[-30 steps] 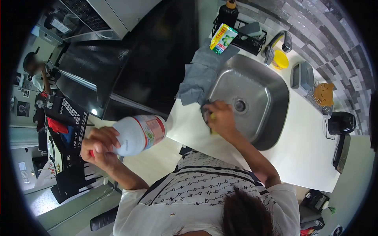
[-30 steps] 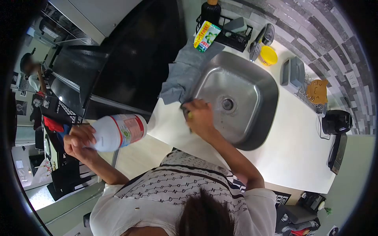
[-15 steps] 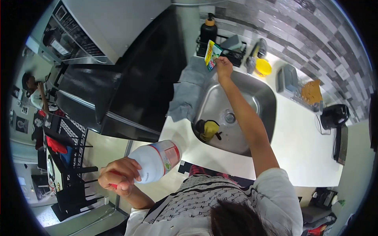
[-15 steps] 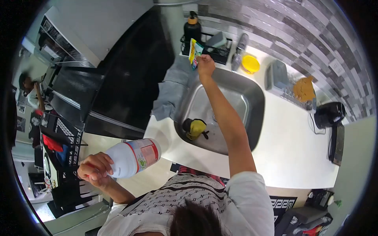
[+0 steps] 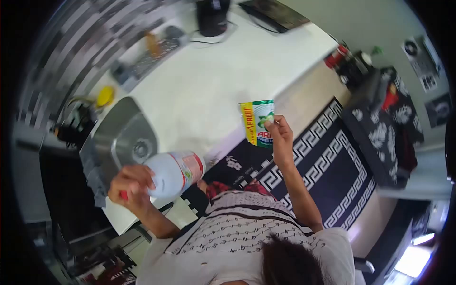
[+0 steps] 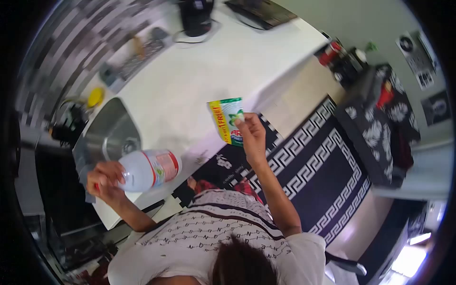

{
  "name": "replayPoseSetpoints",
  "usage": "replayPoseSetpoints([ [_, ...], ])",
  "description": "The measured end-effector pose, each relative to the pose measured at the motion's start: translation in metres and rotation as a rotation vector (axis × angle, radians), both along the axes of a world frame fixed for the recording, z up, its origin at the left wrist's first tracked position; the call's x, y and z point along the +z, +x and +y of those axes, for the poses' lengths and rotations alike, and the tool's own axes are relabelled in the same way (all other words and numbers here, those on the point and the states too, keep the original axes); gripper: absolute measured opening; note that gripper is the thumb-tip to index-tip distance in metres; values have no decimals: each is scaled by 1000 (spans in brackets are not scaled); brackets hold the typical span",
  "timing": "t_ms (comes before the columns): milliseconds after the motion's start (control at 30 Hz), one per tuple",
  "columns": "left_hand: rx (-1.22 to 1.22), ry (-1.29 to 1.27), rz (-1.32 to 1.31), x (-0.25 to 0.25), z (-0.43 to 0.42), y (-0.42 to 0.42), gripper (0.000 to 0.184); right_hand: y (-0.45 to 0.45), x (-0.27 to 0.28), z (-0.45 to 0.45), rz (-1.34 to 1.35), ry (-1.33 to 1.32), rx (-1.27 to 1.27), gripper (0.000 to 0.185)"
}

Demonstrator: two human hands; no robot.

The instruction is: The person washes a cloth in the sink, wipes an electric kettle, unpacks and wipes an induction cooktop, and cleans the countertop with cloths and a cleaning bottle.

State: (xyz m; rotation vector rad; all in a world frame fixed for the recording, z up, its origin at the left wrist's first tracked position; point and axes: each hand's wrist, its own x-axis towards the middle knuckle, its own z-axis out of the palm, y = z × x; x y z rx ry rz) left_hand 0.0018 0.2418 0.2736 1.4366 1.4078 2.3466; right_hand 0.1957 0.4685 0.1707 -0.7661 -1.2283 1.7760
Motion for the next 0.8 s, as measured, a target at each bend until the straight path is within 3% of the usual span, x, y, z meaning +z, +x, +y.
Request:
replayPoseSetpoints([
  [133,-99,-38,-65,-1,125,64,27,120,-25,77,75,-195,-276,10],
  [233,-199,-26,-130,-6,203,93,28,162,-33,133,190,-319,-412,10],
  [400,-439,34,-192,-24,359,126,26,213,-71,267,241,-339,-430,17],
  [533,-600,19,-135,-15,518,154,22,246,-75,382,210,-443,-525,15],
  [633,-566,-33,-26,8,638,175,29,284,-70,461,112,-364,-586,12],
  [667,-661,47,-76,10,677,177,22,294,-63,487,107,-359,-657,10],
  [800,-614,149,-54,12,825,180,22,357,-80,599,10,-344,-885,14],
])
